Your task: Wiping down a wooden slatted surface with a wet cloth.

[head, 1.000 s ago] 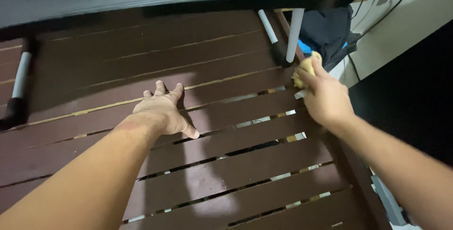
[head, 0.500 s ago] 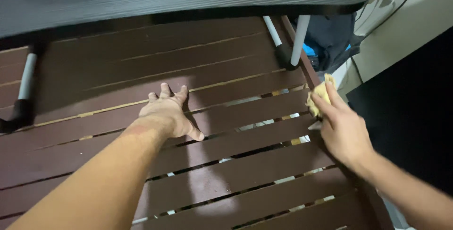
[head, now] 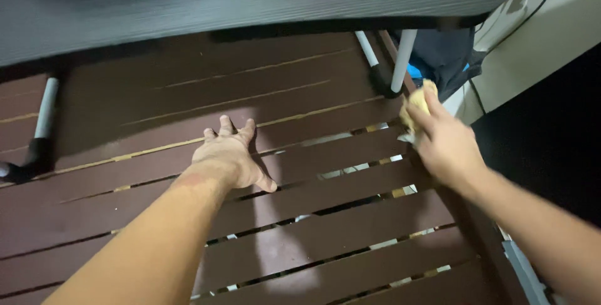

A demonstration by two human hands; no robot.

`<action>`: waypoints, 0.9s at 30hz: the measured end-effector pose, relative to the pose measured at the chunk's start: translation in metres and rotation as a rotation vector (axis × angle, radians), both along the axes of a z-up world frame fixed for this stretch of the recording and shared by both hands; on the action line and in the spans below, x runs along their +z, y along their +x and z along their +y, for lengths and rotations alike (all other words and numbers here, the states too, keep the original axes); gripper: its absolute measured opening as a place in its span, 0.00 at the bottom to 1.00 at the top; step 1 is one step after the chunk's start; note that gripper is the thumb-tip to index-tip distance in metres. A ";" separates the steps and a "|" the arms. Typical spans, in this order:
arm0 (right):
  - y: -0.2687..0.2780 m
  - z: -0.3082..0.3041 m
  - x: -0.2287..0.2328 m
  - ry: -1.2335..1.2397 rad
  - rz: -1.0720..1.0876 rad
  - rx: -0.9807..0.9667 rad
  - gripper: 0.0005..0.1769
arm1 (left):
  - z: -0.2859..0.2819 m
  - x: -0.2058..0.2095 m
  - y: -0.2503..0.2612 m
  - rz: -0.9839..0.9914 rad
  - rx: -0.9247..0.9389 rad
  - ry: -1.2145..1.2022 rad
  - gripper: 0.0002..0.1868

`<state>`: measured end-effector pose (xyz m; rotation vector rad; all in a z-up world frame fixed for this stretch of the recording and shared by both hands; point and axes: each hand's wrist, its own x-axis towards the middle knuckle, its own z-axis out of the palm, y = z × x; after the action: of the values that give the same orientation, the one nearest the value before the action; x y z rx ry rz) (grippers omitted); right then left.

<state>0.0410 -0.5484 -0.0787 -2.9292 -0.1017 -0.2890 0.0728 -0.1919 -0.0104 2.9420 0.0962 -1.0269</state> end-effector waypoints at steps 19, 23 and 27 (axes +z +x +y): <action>-0.007 -0.004 0.006 0.019 0.162 -0.038 0.37 | 0.005 -0.008 0.000 -0.033 -0.020 -0.016 0.77; 0.046 -0.010 -0.010 -0.024 0.061 0.079 0.25 | 0.003 -0.006 0.001 -0.023 -0.023 -0.023 0.77; 0.049 0.003 -0.004 -0.038 0.026 0.066 0.19 | 0.003 -0.006 0.002 -0.016 -0.015 -0.022 0.76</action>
<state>0.0897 -0.5457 -0.0823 -2.9588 -0.2023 -0.2420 0.0745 -0.1889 -0.0160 2.9354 0.0627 -0.9996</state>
